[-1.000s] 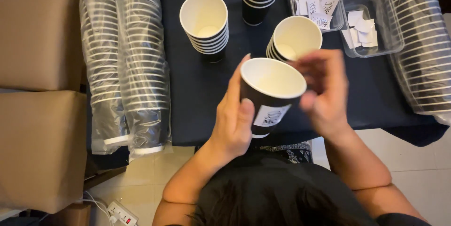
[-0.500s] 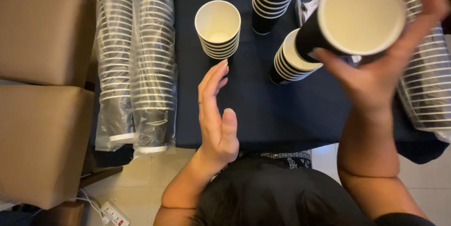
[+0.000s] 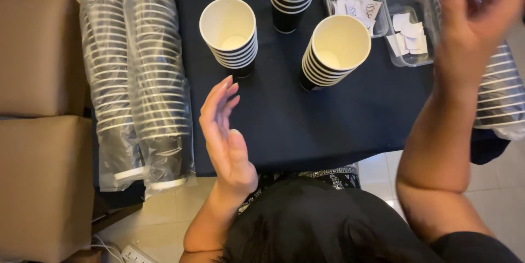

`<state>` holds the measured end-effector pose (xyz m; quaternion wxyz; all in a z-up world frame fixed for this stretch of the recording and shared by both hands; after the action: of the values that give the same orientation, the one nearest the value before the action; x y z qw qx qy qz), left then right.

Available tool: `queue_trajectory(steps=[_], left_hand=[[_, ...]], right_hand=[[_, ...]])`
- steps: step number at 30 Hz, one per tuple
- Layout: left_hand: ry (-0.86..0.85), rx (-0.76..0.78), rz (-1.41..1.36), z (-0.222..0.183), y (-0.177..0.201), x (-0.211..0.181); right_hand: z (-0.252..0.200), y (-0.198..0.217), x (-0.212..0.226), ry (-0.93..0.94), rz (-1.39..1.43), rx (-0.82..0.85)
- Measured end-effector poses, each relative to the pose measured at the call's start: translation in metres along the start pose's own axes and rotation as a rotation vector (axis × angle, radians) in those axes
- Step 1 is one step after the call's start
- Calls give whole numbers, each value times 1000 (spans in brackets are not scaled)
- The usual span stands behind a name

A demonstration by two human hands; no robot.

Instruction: Applying logo stickers to paper coffee cups

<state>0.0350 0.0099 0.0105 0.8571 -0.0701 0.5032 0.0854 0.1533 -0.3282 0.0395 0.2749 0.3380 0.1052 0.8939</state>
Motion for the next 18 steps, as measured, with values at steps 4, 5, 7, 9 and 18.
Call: queue_trajectory(steps=[4,5,7,9,18], left_hand=[[-8,3,-10,-1,1,-3],[-10,-5,-7,-1,1,-4],[-15,-13,1,-1,3,-8],[-15,-21,9,-2,6,-9],[1,-27,27,-3,9,-8]], right_hand=[[7,-32,-98,-220,-292,327],[-2,-39,-131,-213,-288,329],[-25,-67,-200,-196,-486,666],[-25,-83,-202,-239,-541,783],[-14,-83,-195,-367,-573,863]])
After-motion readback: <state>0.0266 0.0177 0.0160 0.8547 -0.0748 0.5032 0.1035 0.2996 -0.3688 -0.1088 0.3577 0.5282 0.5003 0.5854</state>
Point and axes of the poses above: each hand's wrist, its own z-axis towards the middle knuckle, its own y-axis out of the back of the hand, x = y × z, the point moved 4 cm from there along z, towards the middle knuckle, and after that the axes turned 1 degree about -y, right-handed, at the moved point
